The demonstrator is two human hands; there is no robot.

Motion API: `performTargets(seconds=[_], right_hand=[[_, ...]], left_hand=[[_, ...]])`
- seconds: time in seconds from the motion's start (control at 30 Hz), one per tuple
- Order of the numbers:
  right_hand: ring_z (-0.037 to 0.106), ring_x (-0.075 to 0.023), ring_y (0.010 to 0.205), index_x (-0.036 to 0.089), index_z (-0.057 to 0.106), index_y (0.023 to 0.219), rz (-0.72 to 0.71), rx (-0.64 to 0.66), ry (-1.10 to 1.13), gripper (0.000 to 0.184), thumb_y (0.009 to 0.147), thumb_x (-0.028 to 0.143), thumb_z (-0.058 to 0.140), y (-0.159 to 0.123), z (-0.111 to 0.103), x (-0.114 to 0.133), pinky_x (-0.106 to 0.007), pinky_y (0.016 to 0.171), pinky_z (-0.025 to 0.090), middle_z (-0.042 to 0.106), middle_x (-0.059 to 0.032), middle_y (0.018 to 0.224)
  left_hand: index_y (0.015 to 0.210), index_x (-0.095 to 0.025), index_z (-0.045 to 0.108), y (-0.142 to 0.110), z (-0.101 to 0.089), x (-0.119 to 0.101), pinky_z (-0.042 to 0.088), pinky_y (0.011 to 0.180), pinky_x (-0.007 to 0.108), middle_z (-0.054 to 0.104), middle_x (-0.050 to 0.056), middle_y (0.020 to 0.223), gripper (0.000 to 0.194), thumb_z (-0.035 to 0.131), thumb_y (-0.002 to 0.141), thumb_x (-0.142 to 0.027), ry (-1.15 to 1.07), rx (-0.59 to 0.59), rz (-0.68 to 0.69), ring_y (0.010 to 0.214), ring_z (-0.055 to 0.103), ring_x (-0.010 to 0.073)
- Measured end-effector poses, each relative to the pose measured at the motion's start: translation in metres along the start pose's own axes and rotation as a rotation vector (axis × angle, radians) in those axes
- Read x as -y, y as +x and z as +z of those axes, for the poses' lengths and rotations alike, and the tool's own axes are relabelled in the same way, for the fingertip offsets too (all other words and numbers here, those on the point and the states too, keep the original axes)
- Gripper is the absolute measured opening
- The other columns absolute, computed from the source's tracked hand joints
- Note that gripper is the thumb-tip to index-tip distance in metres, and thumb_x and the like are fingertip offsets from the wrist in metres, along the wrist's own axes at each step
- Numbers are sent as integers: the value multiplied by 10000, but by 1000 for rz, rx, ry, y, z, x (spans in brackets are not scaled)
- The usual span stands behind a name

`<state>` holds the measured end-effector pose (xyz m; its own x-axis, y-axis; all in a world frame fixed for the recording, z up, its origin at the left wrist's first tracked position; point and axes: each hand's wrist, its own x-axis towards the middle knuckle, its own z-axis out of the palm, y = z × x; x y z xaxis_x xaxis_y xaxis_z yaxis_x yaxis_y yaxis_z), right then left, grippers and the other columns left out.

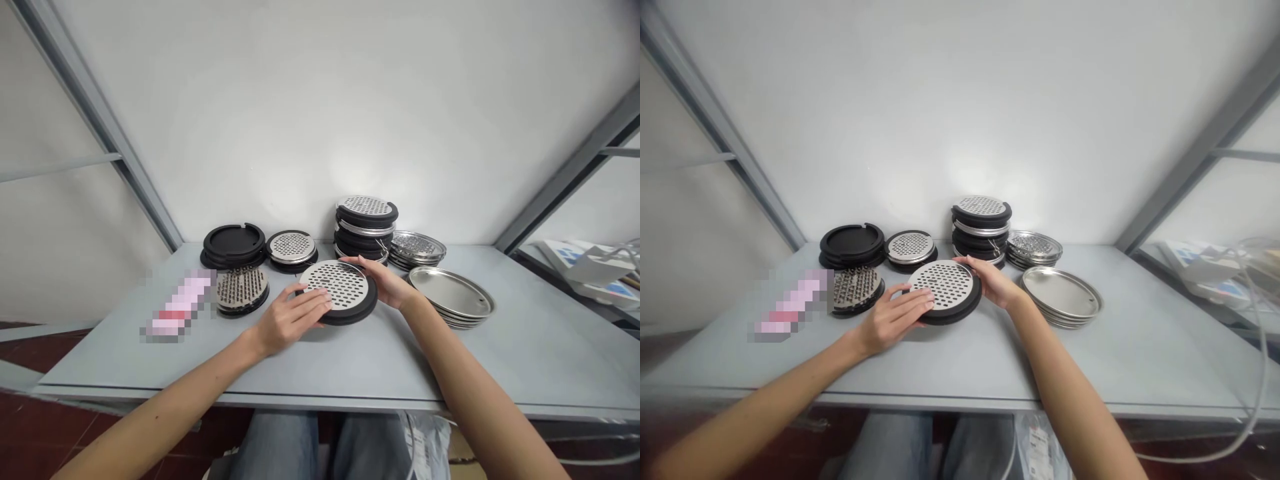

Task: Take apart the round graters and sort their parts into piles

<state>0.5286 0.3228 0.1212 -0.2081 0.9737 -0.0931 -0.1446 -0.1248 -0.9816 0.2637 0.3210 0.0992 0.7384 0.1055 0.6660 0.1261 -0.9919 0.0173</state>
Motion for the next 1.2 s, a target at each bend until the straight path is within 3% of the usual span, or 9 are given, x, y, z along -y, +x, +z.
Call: performTargets(seconds=[0.13, 0.23, 0.37, 0.5, 0.6, 0.7, 0.9, 1.07, 1.2], right_hand=[[683, -195, 891, 167, 643, 1153, 75, 23, -5, 355, 838, 331, 631, -2, -6, -2, -274, 753, 565, 717, -95, 1046], [684, -177, 839, 160, 640, 1155, 114, 17, -17, 364, 807, 260, 674, -6, -12, 2, -242, 698, 568, 722, -98, 1021], [679, -171, 840, 180, 620, 1158, 79, -35, -3, 362, 804, 239, 667, -7, -15, 3, -247, 713, 574, 714, -78, 1026], [661, -149, 714, 183, 626, 1047, 105, -108, -31, 277, 776, 219, 671, 0, -12, -4, -234, 603, 569, 708, -53, 902], [641, -127, 650, 185, 603, 942, 145, -103, -43, 191, 771, 227, 676, 3, -6, -10, -221, 550, 558, 683, -22, 835], [639, -120, 616, 180, 580, 889, 174, -105, -114, 184, 785, 286, 689, 3, 1, -13, -213, 518, 550, 665, -7, 781], [685, -197, 601, 157, 569, 880, 236, -62, -307, 425, 841, 581, 566, -1, 11, -12, -230, 446, 511, 680, -76, 651], [623, -160, 498, 162, 588, 749, 41, -85, -607, 469, 861, 608, 496, 2, 6, -17, -241, 453, 474, 655, -55, 569], [614, -179, 573, 166, 674, 879, -306, -304, -1042, 349, 892, 464, 494, 3, 2, -21, -313, 601, 500, 667, -45, 633]], left_hand=[[1323, -224, 509, 0, 4, -2, 361, 1084, 412, 595, 73, 1313, 424, 500, 926, -77, -58, 67, 85, 1282, 500, 202], [1320, -222, 514, -3, 6, 6, 375, 1078, 423, 608, 59, 1303, 422, 494, 925, -75, -34, 76, 56, 1286, 494, 201], [1306, -201, 529, -8, 9, 17, 402, 1062, 453, 543, 94, 1370, 426, 485, 902, -71, -53, 22, -183, 1319, 447, 225], [1346, -184, 486, -7, 12, 13, 375, 1093, 480, 482, 115, 1416, 491, 437, 873, -64, -96, -22, -365, 1347, 404, 238], [1407, -184, 407, -5, 14, 5, 333, 1115, 510, 449, 127, 1440, 565, 565, 869, -255, -105, 36, -415, 1380, 344, 283], [1466, -173, 300, -5, 16, 2, 262, 1137, 553, 335, 156, 1510, 885, 698, 750, -509, -99, 174, -451, 1418, 241, 347], [1491, -113, 224, -10, 14, 13, 175, 1162, 556, 266, 202, 1532, 1081, 675, 685, -674, -53, 330, -495, 1437, 165, 367], [1500, -107, 198, -11, 6, 19, 162, 1166, 548, 240, 200, 1540, 1043, 593, 742, -704, -73, 383, -440, 1442, 154, 349], [1499, -111, 219, -10, 4, 20, 164, 1169, 540, 266, 189, 1535, 1049, 594, 730, -718, -60, 402, -381, 1438, 178, 347]])
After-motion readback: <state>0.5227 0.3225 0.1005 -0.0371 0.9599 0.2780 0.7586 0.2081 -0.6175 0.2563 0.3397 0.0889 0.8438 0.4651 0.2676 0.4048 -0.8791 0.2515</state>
